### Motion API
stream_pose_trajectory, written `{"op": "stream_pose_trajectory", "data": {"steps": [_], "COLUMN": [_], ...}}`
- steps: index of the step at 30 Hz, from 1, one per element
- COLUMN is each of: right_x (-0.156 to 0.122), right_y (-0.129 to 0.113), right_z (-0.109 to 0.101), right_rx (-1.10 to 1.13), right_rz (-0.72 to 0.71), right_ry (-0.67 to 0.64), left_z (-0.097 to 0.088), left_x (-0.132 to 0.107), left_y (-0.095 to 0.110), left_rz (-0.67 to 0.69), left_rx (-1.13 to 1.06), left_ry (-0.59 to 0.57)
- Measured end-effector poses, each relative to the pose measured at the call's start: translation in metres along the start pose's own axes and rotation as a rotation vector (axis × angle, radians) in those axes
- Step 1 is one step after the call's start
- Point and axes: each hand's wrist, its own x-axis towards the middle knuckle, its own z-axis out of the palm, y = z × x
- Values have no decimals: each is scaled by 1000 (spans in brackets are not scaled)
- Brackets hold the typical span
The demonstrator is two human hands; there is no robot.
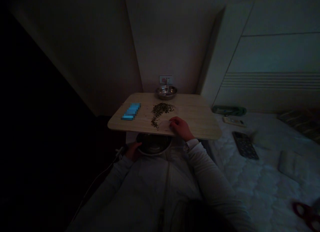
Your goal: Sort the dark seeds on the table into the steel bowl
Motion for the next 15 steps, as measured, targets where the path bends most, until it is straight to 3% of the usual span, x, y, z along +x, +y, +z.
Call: {"op": "stream_pose_trajectory", "data": {"steps": [15], "right_x": [-2], "right_y": [-4], "right_z": [0], "right_rx": [-28], "right_rz": [4], "right_ry": [-47], "left_z": [-13], "left_x": [8], "left_y": [-8], "left_rz": [117], "left_rx": [31], "left_ry": [-36]}}
